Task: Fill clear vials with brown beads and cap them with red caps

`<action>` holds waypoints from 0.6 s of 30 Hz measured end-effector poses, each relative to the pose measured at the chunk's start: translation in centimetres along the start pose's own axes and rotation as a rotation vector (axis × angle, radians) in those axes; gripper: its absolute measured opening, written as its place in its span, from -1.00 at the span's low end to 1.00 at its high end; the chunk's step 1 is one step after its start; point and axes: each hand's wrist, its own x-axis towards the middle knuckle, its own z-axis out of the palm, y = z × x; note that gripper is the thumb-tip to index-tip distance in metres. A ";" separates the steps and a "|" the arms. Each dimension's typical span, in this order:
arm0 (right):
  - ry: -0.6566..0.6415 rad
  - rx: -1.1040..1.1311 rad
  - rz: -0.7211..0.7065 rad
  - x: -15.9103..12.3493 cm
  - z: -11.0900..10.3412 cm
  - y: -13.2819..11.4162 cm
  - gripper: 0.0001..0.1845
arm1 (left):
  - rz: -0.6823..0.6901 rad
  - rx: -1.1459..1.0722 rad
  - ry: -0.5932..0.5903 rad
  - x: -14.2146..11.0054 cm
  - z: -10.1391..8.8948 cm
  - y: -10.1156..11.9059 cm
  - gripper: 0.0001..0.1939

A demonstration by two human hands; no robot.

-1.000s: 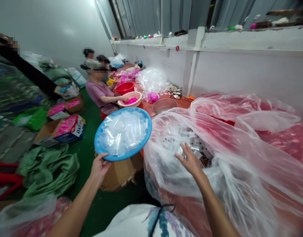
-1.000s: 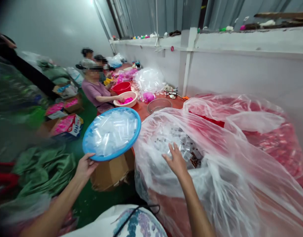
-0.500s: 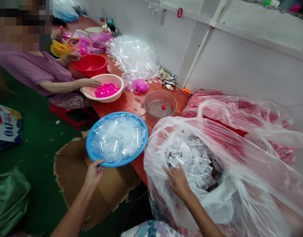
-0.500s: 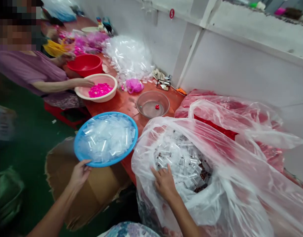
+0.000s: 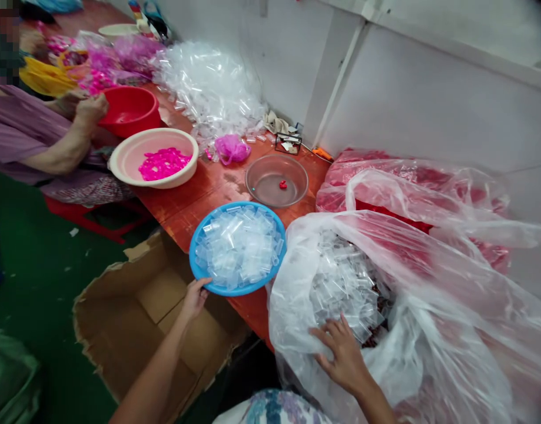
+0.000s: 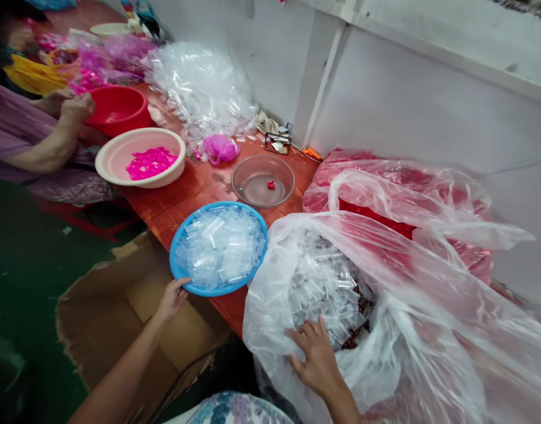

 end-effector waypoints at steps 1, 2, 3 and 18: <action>0.004 0.001 -0.022 0.5 -0.5 0.0 -0.51 | -0.012 0.031 -0.011 0.1 -0.2 0.3 -0.72; 0.014 0.005 -0.045 1.1 -1.0 0.1 -0.49 | -0.027 0.057 -0.024 0.2 -0.6 0.6 -0.72; 0.031 0.015 -0.071 1.8 -1.6 0.2 -0.49 | -0.046 0.091 -0.038 0.4 -1.0 0.9 -0.71; 0.357 0.074 -0.154 30.6 -9.5 -1.3 -0.60 | 0.021 -0.157 0.181 -2.4 -8.7 0.9 -0.64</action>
